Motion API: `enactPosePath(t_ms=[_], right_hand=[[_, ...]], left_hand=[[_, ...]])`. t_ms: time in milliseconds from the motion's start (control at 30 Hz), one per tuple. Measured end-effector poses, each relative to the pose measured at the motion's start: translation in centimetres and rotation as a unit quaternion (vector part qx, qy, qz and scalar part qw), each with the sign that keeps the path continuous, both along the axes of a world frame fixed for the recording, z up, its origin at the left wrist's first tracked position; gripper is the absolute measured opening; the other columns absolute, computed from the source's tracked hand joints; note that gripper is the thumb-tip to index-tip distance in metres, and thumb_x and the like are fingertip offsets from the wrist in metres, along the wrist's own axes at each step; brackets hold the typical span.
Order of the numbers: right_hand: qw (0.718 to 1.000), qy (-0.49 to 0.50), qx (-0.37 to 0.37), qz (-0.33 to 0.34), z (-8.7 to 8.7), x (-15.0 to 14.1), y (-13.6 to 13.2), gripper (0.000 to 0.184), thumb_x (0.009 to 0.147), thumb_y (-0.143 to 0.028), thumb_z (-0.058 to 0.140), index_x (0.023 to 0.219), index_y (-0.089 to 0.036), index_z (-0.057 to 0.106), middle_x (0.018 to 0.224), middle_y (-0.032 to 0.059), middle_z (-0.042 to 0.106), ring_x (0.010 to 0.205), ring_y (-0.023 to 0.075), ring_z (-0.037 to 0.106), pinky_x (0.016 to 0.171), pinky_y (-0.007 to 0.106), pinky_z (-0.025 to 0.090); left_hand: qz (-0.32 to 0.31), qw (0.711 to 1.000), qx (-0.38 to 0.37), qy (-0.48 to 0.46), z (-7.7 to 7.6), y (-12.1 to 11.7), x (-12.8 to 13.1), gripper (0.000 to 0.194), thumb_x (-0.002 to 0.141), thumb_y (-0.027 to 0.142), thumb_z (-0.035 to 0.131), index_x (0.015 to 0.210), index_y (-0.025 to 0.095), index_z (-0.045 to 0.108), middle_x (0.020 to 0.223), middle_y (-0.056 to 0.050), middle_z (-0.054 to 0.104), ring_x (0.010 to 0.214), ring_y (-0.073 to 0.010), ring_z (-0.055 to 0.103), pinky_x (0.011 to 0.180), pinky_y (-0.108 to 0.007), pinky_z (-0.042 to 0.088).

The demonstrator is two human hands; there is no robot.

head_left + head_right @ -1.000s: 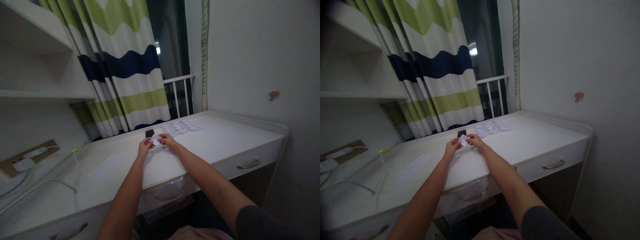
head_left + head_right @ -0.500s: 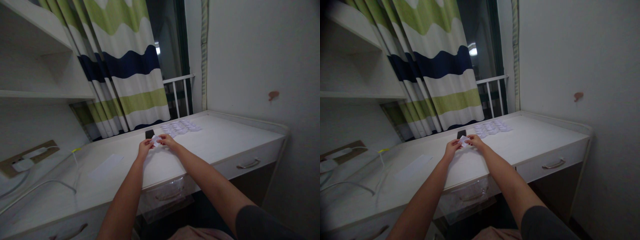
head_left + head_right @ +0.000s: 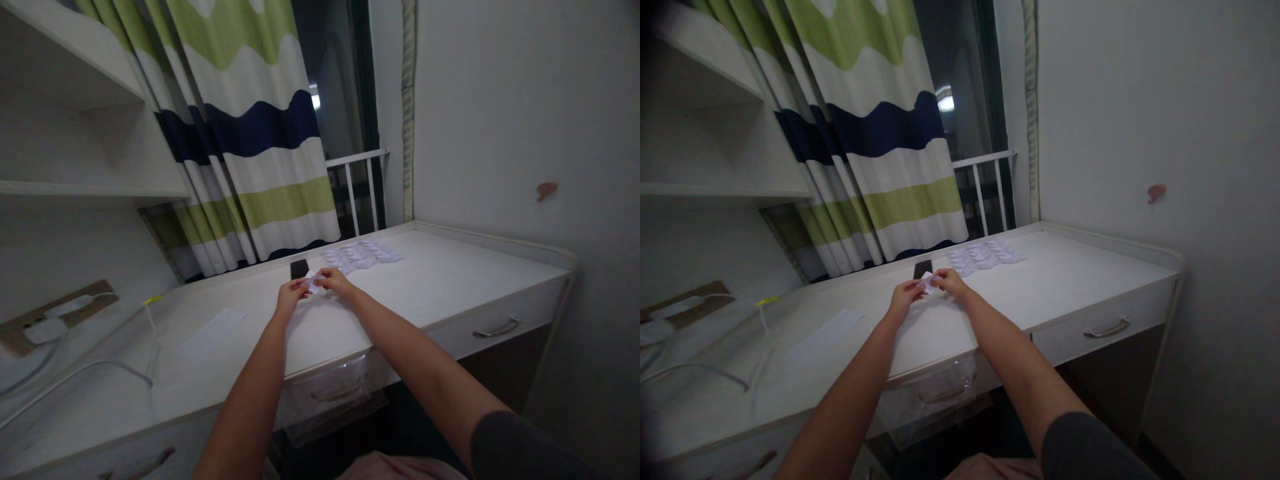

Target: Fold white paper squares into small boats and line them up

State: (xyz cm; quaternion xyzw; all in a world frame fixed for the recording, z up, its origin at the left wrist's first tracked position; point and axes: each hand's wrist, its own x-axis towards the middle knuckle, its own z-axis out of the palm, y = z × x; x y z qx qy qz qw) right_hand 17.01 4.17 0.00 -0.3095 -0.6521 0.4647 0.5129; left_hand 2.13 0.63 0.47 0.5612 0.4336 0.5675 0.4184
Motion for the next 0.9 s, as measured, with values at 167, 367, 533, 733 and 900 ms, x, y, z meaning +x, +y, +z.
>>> enactPosePath(t_ms=[167, 367, 533, 733, 900], right_hand=[[1.000, 0.017, -0.014, 0.004, 0.14, 0.14, -0.25, 0.011, 0.053, -0.021, 0.063, 0.061, -0.014, 0.057, 0.044, -0.0068, 0.045, 0.041, 0.0052, 0.037, 0.043, 0.019, 0.027], [0.997, 0.039, -0.052, 0.030, 0.08, 0.26, -0.44, 0.015, 0.053, -0.022, 0.066, 0.065, -0.014, 0.061, 0.047, -0.0057, 0.049, 0.043, 0.0046, 0.040, 0.044, 0.018, 0.030], [0.990, 0.069, -0.101, 0.069, 0.25, 0.37, -0.72, 0.015, 0.061, -0.022, 0.065, 0.075, -0.016, 0.062, 0.059, -0.0023, 0.058, 0.049, 0.0058, 0.050, 0.048, 0.017, 0.039], [0.983, 0.099, -0.131, 0.080, 0.29, 0.24, -0.60, 0.012, 0.066, -0.016, 0.063, 0.078, -0.015, 0.062, 0.056, -0.0006, 0.060, 0.050, 0.0083, 0.056, 0.053, 0.019, 0.046], [0.985, 0.104, -0.119, 0.068, -0.01, 0.20, -0.09, 0.013, 0.065, -0.013, 0.063, 0.078, -0.013, 0.063, 0.057, -0.0009, 0.061, 0.047, 0.0069, 0.055, 0.054, 0.019, 0.047]], left_hand=[[-0.020, 1.000, -0.005, -0.016, -0.14, 0.06, -0.14, 0.034, 0.054, 0.030, 0.070, 0.082, 0.010, 0.066, 0.067, -0.006, 0.066, 0.057, -0.0131, 0.060, 0.058, -0.026, 0.048], [-0.030, 0.999, -0.007, -0.033, -0.20, 0.25, -0.22, 0.025, 0.055, 0.023, 0.069, 0.077, 0.011, 0.066, 0.066, -0.005, 0.065, 0.054, -0.0110, 0.059, 0.062, -0.028, 0.050], [-0.013, 0.997, 0.001, -0.078, -0.34, 0.60, -0.30, 0.026, 0.055, 0.019, 0.069, 0.079, 0.011, 0.065, 0.063, -0.002, 0.064, 0.052, -0.0090, 0.058, 0.061, -0.026, 0.051], [0.007, 0.996, -0.011, -0.089, -0.28, 0.64, -0.35, 0.025, 0.059, 0.015, 0.065, 0.084, 0.010, 0.063, 0.062, -0.003, 0.064, 0.050, -0.0092, 0.058, 0.058, -0.024, 0.051], [-0.009, 0.994, -0.056, -0.093, 0.07, 0.05, -0.19, 0.027, 0.065, 0.013, 0.062, 0.091, 0.010, 0.060, 0.060, -0.004, 0.064, 0.052, -0.0121, 0.061, 0.055, -0.023, 0.050]])
